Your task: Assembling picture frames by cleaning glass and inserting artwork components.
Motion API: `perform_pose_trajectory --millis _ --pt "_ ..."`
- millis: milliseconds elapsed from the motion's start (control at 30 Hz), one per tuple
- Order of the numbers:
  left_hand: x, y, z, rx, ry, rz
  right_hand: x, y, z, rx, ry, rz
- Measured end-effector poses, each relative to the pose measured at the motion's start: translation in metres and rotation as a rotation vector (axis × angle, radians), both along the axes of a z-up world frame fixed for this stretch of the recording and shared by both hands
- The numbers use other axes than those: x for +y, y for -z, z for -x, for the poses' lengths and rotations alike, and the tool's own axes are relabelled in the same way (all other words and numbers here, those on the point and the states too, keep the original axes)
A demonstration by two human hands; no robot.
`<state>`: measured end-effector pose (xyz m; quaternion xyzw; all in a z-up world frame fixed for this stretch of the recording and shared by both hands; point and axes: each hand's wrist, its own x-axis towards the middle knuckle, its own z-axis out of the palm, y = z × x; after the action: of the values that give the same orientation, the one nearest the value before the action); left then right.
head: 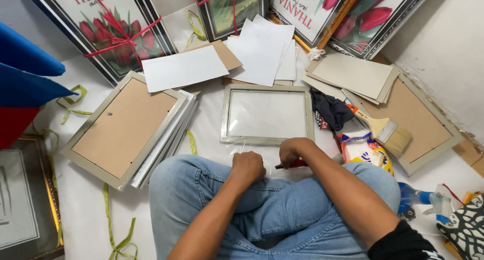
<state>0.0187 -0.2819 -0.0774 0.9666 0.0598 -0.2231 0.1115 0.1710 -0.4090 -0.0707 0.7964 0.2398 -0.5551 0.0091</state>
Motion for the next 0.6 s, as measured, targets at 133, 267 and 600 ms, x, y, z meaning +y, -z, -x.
perform_pose_trajectory --millis 133,267,600 --pt "-0.006 0.012 -0.001 0.194 -0.094 0.093 0.001 0.004 -0.001 0.010 0.073 0.016" --pt "0.005 -0.006 -0.005 0.137 -0.012 0.079 0.006 -0.010 -0.011 -0.063 0.089 0.013" --pt "0.083 -0.076 -0.057 0.040 -0.130 0.232 -0.006 -0.002 -0.055 -0.172 0.209 -0.066"
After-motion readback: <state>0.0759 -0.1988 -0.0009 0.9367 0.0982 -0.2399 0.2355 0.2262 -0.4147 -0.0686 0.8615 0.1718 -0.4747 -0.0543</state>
